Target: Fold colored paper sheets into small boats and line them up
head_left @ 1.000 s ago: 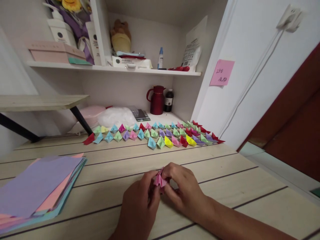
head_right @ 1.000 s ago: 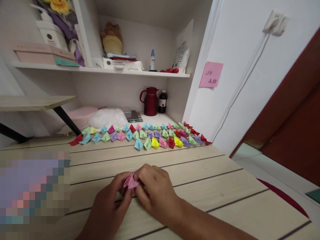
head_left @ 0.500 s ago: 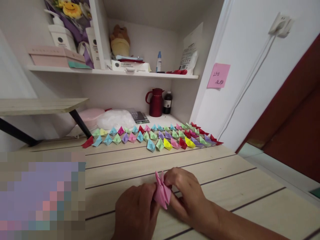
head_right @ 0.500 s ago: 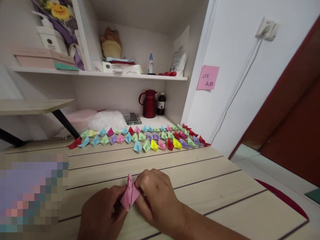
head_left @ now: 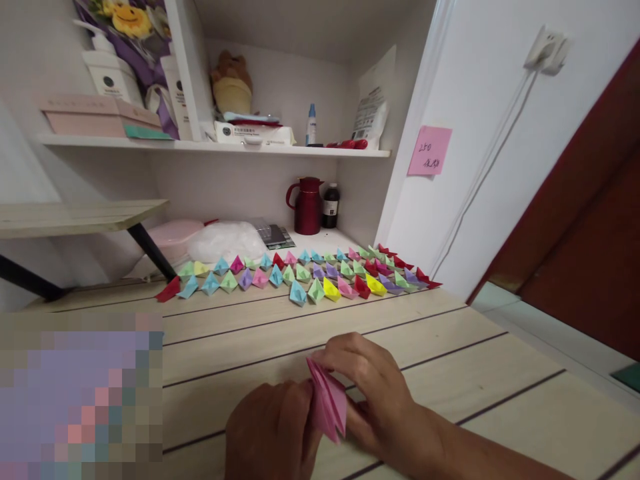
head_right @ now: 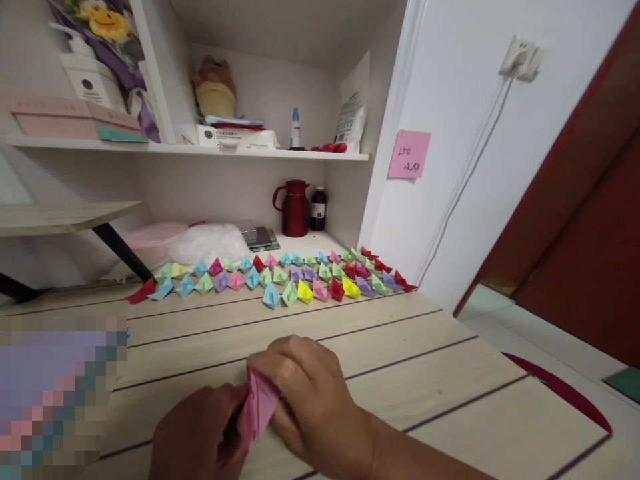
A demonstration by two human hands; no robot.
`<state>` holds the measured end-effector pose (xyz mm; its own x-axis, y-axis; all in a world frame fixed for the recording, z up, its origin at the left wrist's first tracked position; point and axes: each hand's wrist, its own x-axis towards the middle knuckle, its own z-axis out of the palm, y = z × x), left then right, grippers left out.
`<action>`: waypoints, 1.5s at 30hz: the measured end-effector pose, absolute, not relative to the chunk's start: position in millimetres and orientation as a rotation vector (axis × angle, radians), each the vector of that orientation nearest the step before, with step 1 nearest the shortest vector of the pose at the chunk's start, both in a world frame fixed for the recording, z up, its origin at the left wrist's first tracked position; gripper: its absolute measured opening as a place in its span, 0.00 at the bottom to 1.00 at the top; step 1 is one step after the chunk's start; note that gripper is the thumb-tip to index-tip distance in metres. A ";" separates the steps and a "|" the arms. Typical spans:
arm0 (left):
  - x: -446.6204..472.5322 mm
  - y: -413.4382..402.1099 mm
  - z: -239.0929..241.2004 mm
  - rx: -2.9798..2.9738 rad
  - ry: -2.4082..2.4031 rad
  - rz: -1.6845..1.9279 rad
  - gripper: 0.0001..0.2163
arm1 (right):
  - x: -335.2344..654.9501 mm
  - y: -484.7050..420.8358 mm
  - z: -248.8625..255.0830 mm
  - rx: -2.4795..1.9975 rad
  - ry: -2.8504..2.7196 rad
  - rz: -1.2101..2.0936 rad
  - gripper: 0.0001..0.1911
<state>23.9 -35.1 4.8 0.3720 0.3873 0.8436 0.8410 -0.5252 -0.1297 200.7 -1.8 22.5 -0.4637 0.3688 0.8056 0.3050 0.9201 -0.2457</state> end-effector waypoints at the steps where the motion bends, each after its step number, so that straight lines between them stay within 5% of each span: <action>1: 24.1 -35.0 4.2 -2.080 -1.043 -1.052 0.07 | 200.6 -2.2 23.7 -0.494 -2.088 0.088 0.19; 21: 30.7 -37.6 -12.9 -2.050 -1.686 -1.352 0.05 | 202.9 4.8 10.6 -0.549 -2.184 -0.017 0.08; 30: 30.3 -33.3 -12.7 -2.078 -1.761 -1.445 0.07 | 203.2 10.4 12.5 -0.591 -2.225 -0.060 0.22; 39: 37.0 -33.9 -2.9 -2.278 -2.062 -1.851 0.03 | 210.4 11.5 19.6 -0.530 -2.236 -0.052 0.22; 45: 37.4 -20.3 -11.8 -2.312 -2.175 -2.434 0.20 | 211.8 15.2 21.8 -0.680 -2.070 0.413 0.20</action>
<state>37.4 -20.3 -11.8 -0.1010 0.9802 0.1701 0.0592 -0.1648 0.9846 211.8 15.2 21.8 -0.4520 0.6073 0.6534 0.3097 0.7938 -0.5235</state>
